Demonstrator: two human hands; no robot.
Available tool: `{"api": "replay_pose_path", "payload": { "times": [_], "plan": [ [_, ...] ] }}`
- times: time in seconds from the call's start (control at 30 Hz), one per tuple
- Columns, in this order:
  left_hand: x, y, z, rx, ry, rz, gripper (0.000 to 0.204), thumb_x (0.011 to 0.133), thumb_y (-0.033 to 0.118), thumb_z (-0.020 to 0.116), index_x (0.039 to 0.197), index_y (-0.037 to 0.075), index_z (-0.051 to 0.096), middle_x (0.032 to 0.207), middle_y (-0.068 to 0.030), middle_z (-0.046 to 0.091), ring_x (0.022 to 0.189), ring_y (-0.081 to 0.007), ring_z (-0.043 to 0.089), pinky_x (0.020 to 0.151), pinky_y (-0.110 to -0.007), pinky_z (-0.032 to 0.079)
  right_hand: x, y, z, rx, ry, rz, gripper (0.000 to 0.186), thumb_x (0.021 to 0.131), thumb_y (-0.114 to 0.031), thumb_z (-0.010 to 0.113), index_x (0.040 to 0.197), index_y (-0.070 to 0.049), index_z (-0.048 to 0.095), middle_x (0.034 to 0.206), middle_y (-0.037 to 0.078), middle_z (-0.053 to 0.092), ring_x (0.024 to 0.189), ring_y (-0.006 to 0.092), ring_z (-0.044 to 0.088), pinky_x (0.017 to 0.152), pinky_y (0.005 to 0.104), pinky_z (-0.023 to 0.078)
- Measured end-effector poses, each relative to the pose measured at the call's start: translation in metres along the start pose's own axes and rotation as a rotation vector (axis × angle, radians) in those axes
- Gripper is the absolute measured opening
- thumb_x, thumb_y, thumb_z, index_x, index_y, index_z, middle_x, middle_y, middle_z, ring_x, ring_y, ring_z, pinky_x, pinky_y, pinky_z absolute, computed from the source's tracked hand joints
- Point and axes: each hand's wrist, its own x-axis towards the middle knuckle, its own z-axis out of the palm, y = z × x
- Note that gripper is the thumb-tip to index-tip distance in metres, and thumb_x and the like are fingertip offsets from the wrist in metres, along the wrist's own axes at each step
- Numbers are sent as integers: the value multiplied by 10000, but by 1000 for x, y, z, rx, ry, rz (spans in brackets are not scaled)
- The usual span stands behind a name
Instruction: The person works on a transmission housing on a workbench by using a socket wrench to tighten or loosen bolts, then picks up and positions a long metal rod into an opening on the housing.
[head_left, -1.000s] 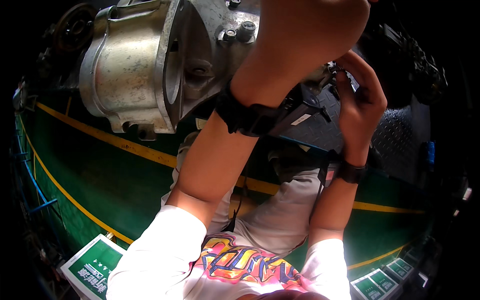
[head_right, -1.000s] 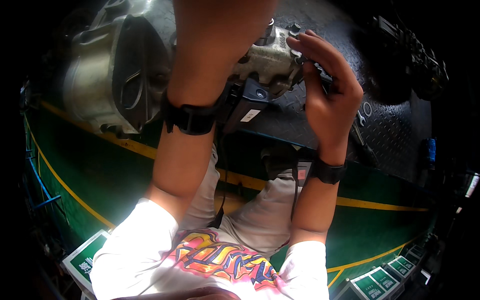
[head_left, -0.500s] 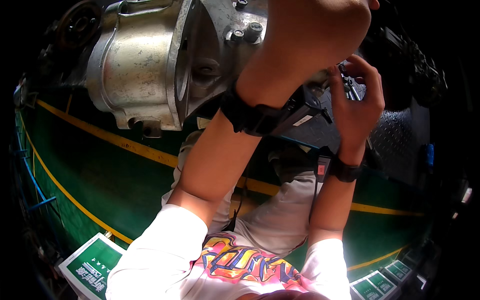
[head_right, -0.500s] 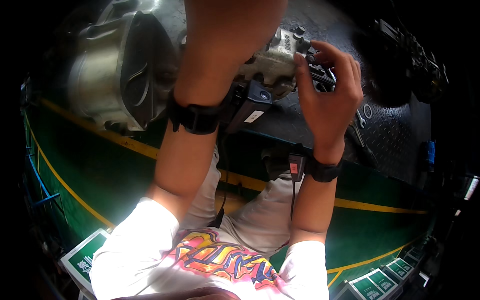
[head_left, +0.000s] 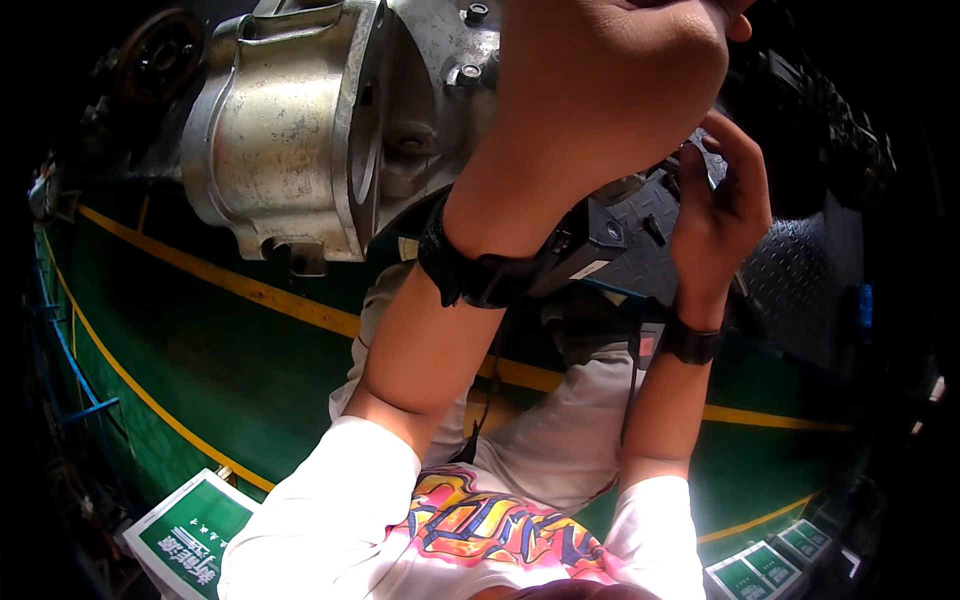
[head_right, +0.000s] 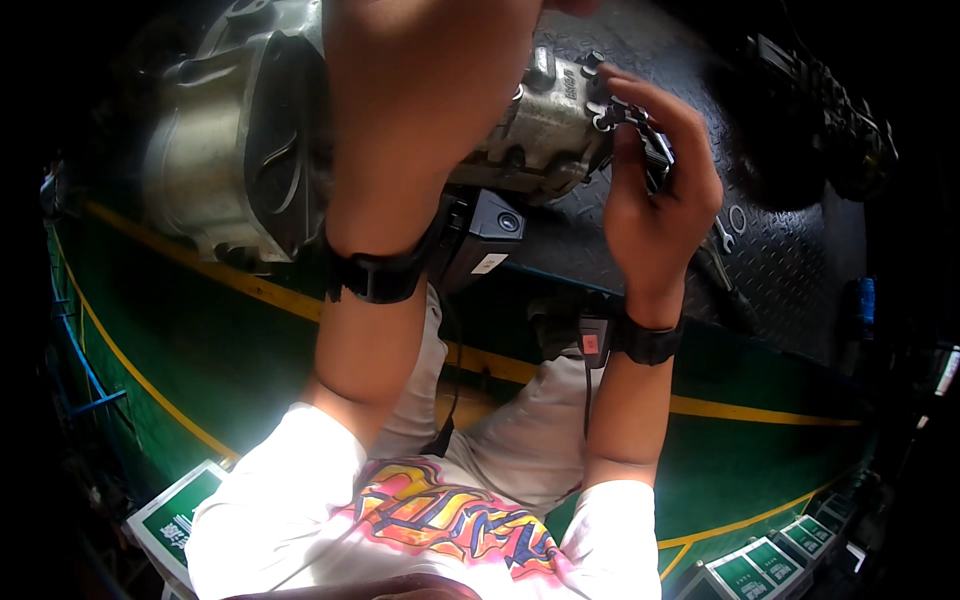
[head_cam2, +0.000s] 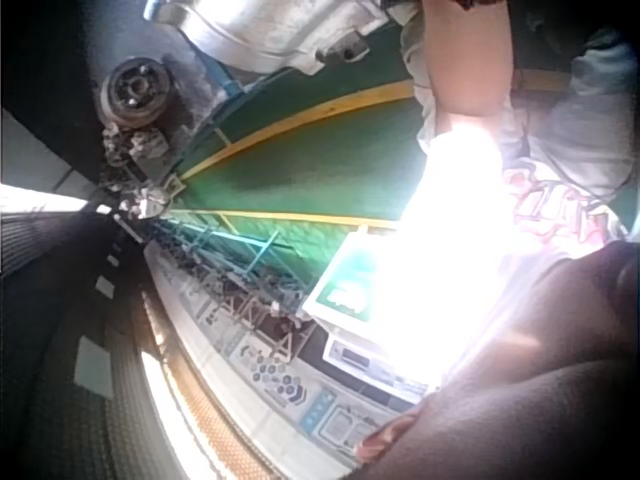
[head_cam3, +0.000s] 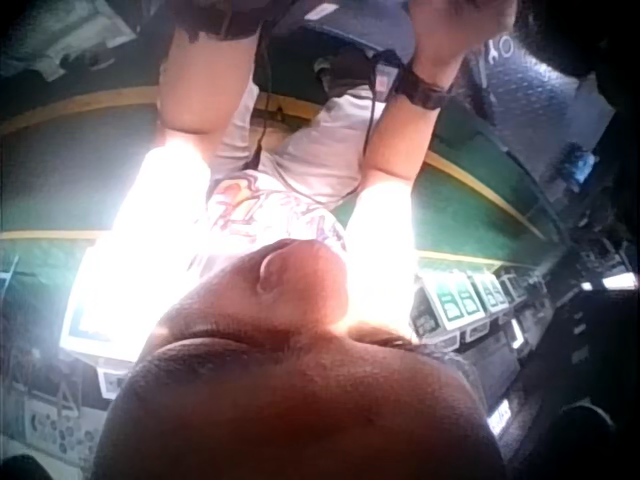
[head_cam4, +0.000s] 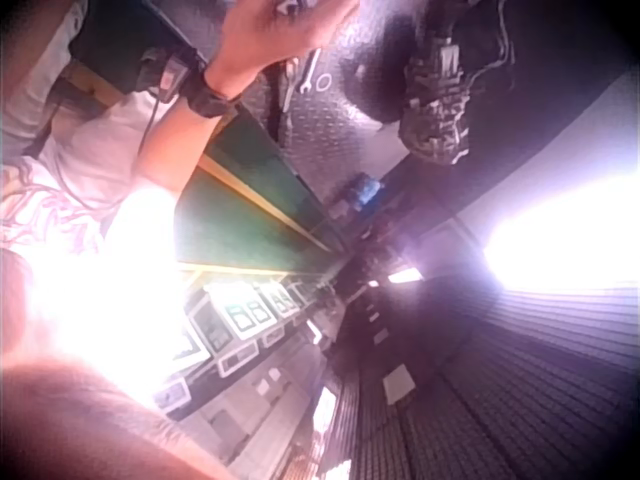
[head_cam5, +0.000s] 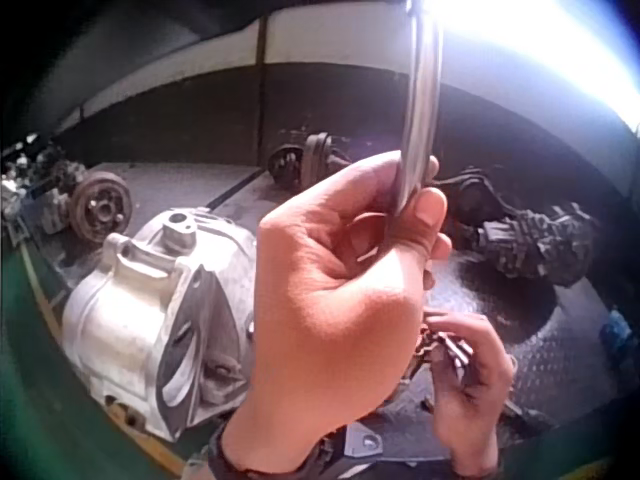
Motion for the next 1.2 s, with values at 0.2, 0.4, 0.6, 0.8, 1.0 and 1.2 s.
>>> {"api": "replay_pose_path", "payload": {
  "times": [0.2, 0.4, 0.6, 0.8, 1.0, 1.2],
  "plan": [
    [-10, -3, -10, -62, -38, -57, 193, 998, 20, 706, 1180, -43, 721, 871, -18, 710, 777, -62, 649, 666, -201, 505, -4, 1, 3, -130, -26, 118, 306, 882, -50, 813, 1175, -70, 727, 1125, 85, 773, 1057, 193, 732, 803, 306, 553],
    [-22, -15, -10, 67, 47, -103, 247, 1014, 48, 701, 1246, -35, 702, 923, -24, 716, 798, -69, 665, 707, -203, 520, 2, -7, 2, -227, 13, 102, 246, 909, -78, 806, 1145, -66, 740, 1062, 82, 779, 963, 171, 727, 776, 286, 547],
    [-25, -26, -18, -48, 18, -139, 260, 1015, 42, 694, 1263, -37, 698, 952, -39, 729, 802, -75, 675, 722, -200, 526, 2, 2, 0, 114, 49, 257, 256, 870, -127, 860, 1104, -73, 771, 1002, 78, 777, 911, 153, 726, 772, 278, 551],
    [-27, -27, -20, -18, 24, -139, 277, 1016, 45, 696, 1280, -40, 691, 956, -31, 726, 799, -71, 673, 720, -197, 523, 0, -1, -4, -160, -100, 159, 209, 924, 13, 755, 1127, -36, 756, 1079, 94, 793, 949, 151, 748, 801, 261, 567],
    [-28, -30, -18, -34, 30, -138, 275, 1017, 43, 694, 1280, -37, 693, 955, -24, 717, 800, -69, 672, 720, -196, 520, -2, 6, 2, 100, 76, 110, 188, 966, 49, 692, 1123, -32, 753, 1065, 92, 795, 1002, 160, 754, 882, 270, 590],
    [-27, -29, -21, -51, 18, -126, 270, 1018, 37, 689, 1277, -38, 692, 947, -24, 715, 800, -74, 671, 724, -199, 526, 9, 0, -16, 45, 266, 77, 203, 979, -69, 744, 1179, -34, 728, 1112, 109, 780, 1014, 166, 747, 859, 261, 592]
  ]
}}
